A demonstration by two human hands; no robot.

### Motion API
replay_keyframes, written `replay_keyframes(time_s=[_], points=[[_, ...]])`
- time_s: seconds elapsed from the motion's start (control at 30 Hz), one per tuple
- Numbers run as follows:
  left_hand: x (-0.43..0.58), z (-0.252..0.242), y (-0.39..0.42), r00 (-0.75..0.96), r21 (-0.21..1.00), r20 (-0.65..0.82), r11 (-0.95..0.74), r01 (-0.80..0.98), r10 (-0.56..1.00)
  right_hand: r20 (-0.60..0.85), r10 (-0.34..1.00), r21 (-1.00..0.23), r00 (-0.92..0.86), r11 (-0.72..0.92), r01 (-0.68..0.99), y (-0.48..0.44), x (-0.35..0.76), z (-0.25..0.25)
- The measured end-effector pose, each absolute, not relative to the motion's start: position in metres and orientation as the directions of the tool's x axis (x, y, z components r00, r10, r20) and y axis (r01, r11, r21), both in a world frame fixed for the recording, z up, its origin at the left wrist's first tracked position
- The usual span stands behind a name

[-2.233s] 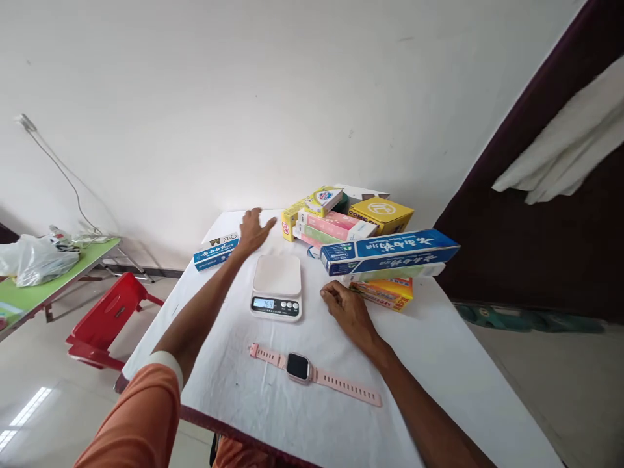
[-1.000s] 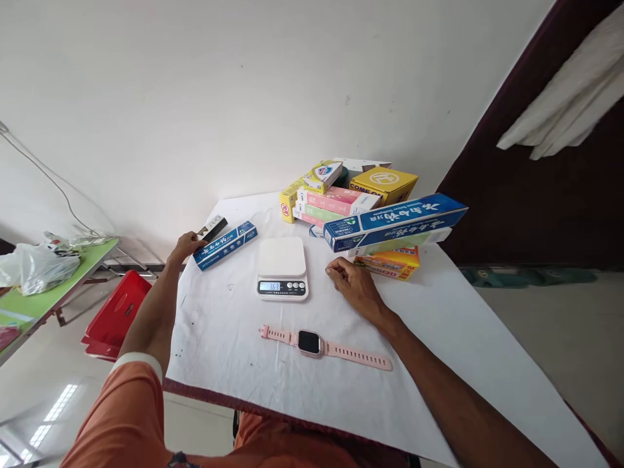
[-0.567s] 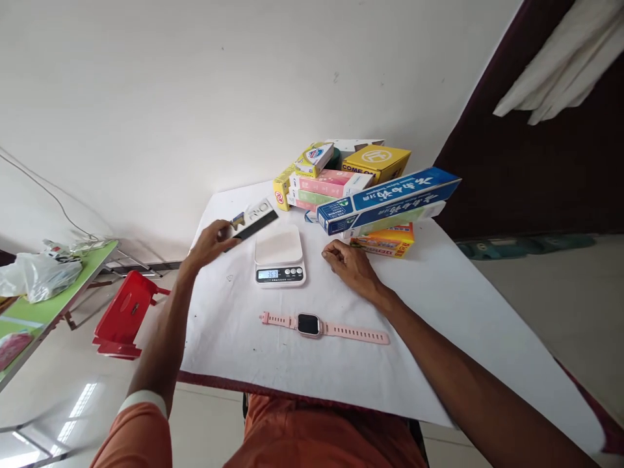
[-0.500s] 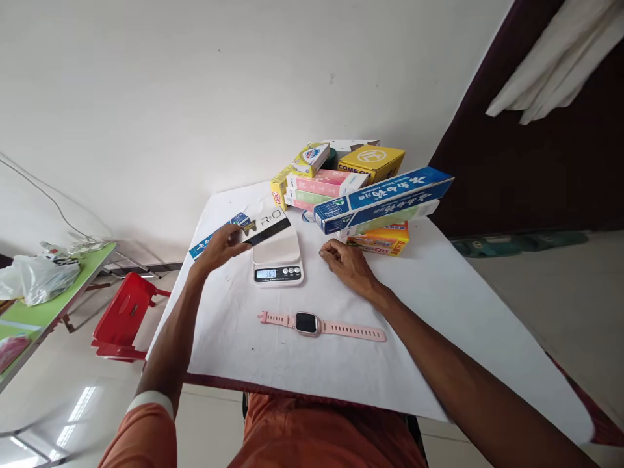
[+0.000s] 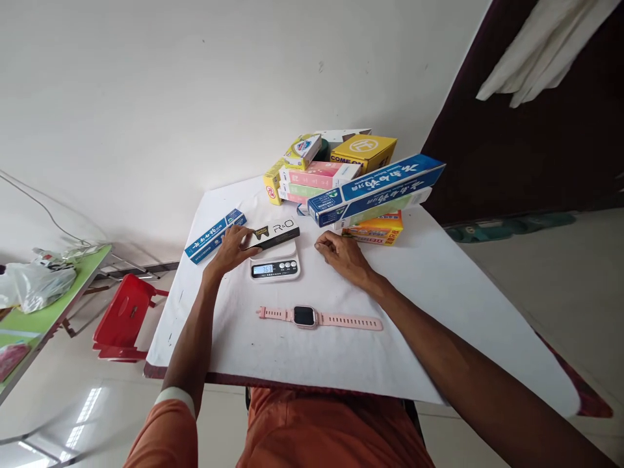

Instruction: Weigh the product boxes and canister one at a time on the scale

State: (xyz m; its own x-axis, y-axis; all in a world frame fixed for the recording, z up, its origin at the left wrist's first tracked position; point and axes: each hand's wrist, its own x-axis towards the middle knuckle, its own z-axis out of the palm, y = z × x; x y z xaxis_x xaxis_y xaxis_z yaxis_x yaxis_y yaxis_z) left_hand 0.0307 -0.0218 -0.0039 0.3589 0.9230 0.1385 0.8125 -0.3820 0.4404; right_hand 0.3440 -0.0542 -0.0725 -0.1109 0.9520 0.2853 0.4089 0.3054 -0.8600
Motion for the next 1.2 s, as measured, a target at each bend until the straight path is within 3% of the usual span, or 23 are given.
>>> replay_keyframes(time_s=[0.1,0.2,0.37,0.7,1.0,1.1,1.2], points=[[0.026,-0.007,-0.026,0.296,0.543,0.294,-0.414,0.730,0.909,0.272,0.956,-0.859,-0.110,0.293,0.420,-0.055,0.344,-0.072],[0.023,-0.008,-0.031,0.098,0.629,0.516,-0.455,0.630,0.851,0.262,0.959,-0.862,-0.105,0.282,0.421,-0.054,0.343,-0.073],[0.024,-0.008,-0.034,-0.126,0.617,0.682,-0.474,0.628,0.720,0.264,0.959,-0.866,-0.099,0.281,0.414,-0.053,0.343,-0.076],[0.023,-0.009,-0.033,-0.052,0.585,0.643,-0.447,0.676,0.764,0.271,0.957,-0.868,-0.102,0.288,0.405,-0.053,0.343,-0.075],[0.041,-0.018,-0.032,0.294,0.292,0.311,-0.385,0.875,0.904,0.282,0.953,-0.864,-0.111,0.303,0.402,-0.053,0.343,-0.074],[0.041,-0.019,-0.028,0.266,0.318,0.310,-0.363,0.876,0.913,0.284,0.952,-0.869,-0.115,0.306,0.389,-0.052,0.343,-0.074],[0.036,-0.005,-0.023,0.145,0.432,0.365,-0.305,0.849,0.920,0.302,0.946,-0.862,-0.118,0.323,0.391,-0.049,0.342,-0.075]])
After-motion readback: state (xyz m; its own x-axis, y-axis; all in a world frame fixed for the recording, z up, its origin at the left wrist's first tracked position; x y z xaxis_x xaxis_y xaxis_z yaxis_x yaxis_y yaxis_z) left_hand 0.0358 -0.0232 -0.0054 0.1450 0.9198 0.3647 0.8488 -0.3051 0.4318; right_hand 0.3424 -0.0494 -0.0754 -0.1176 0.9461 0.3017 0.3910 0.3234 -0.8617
